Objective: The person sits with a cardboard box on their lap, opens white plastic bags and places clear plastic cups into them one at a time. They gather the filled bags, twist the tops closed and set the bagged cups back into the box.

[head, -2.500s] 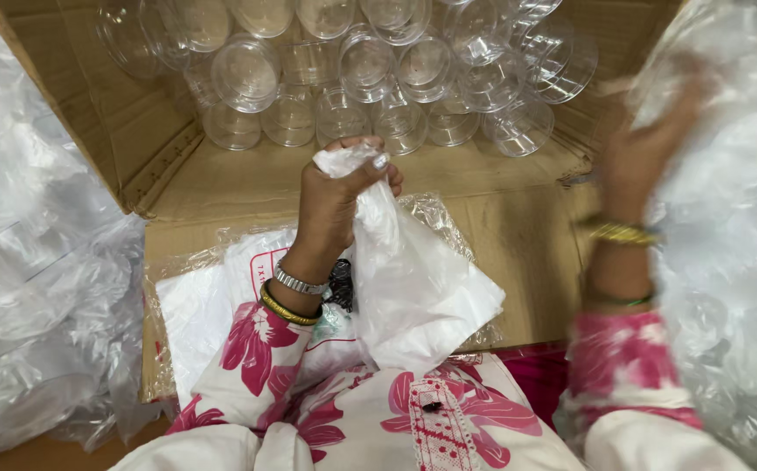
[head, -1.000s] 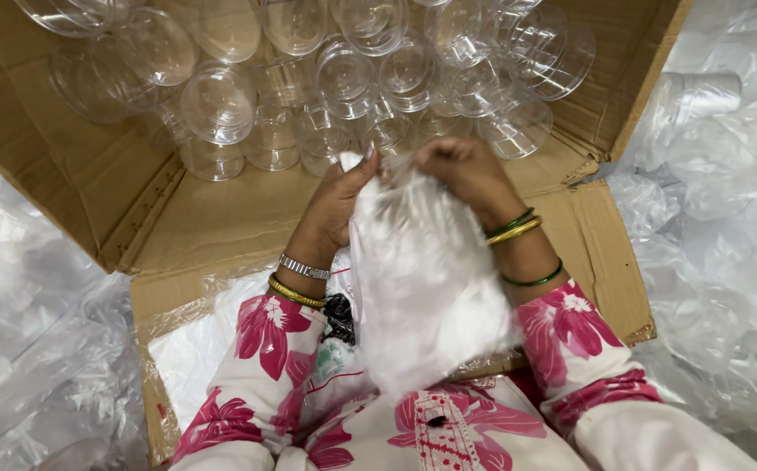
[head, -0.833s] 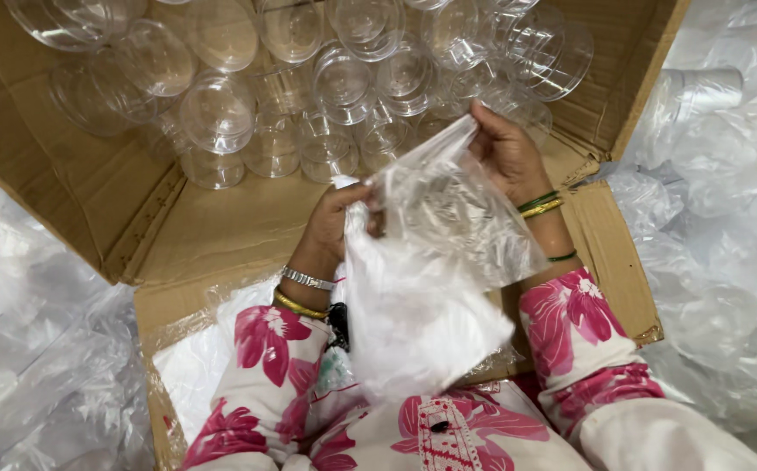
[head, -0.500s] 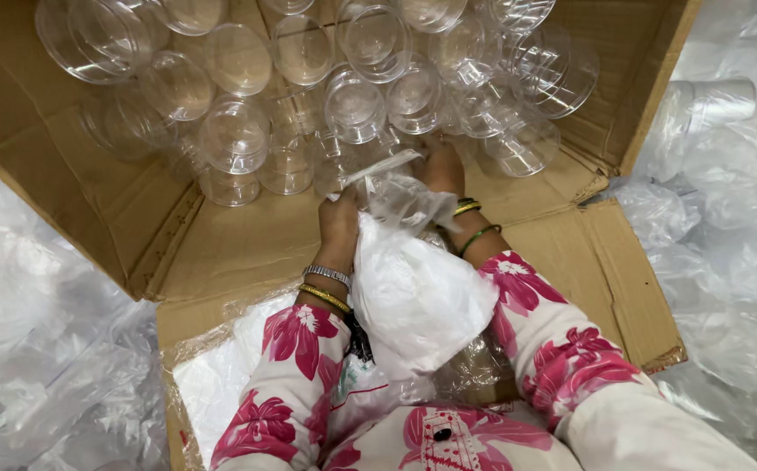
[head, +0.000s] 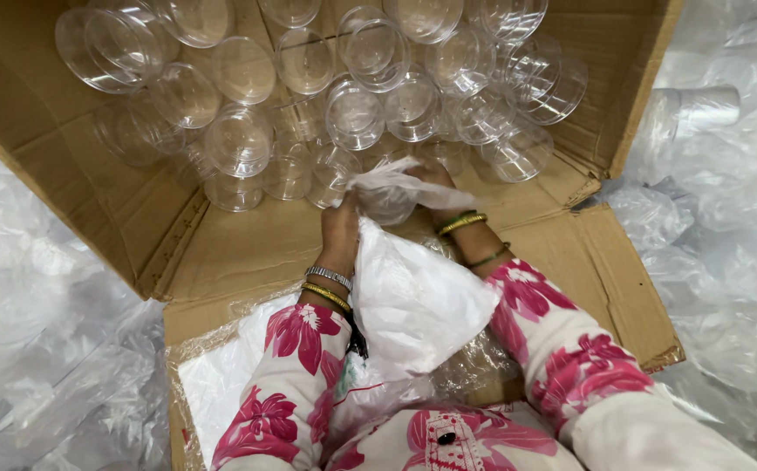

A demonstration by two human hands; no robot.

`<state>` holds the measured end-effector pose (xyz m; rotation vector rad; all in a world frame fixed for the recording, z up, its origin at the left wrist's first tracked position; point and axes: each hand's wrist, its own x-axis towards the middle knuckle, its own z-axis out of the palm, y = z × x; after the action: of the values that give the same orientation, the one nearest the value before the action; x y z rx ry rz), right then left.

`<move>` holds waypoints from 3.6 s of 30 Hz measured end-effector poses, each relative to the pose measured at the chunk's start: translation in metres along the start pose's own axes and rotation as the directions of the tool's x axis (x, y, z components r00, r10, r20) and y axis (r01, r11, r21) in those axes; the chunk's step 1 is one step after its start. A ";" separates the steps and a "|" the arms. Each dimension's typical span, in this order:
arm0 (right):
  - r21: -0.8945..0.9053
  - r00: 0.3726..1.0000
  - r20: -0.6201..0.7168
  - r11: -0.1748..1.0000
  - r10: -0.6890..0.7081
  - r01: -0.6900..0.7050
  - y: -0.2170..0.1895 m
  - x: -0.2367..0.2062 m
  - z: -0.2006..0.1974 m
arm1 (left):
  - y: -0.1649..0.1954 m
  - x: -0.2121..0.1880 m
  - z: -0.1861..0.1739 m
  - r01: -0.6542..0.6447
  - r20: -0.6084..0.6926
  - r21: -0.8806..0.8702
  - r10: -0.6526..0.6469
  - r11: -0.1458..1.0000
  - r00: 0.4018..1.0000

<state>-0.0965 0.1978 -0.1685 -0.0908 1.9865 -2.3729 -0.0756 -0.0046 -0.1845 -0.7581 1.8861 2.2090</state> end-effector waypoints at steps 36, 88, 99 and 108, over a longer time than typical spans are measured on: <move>-0.704 0.729 -0.299 0.658 -0.616 0.268 -0.251 -0.122 -0.105 | 0.099 -0.168 0.016 0.023 0.477 -0.425 0.202 0.905 0.855; 0.528 0.856 0.104 0.701 0.507 -0.479 -0.128 -0.010 0.042 | 0.058 -0.063 -0.050 0.486 0.531 -0.484 -0.198 0.728 0.824; -0.896 0.947 0.053 0.404 -0.318 0.185 0.005 0.036 0.064 | 0.024 -0.019 -0.037 0.049 -0.235 0.515 0.086 0.856 0.968; -0.617 0.972 0.043 0.759 -0.230 0.207 0.002 0.023 0.082 | 0.008 0.008 -0.038 -0.409 -0.075 0.349 0.460 0.843 0.885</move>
<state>-0.1137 0.1152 -0.1557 -0.3199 2.8294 -1.7061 -0.0748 -0.0437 -0.1843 -0.4890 2.6429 2.0119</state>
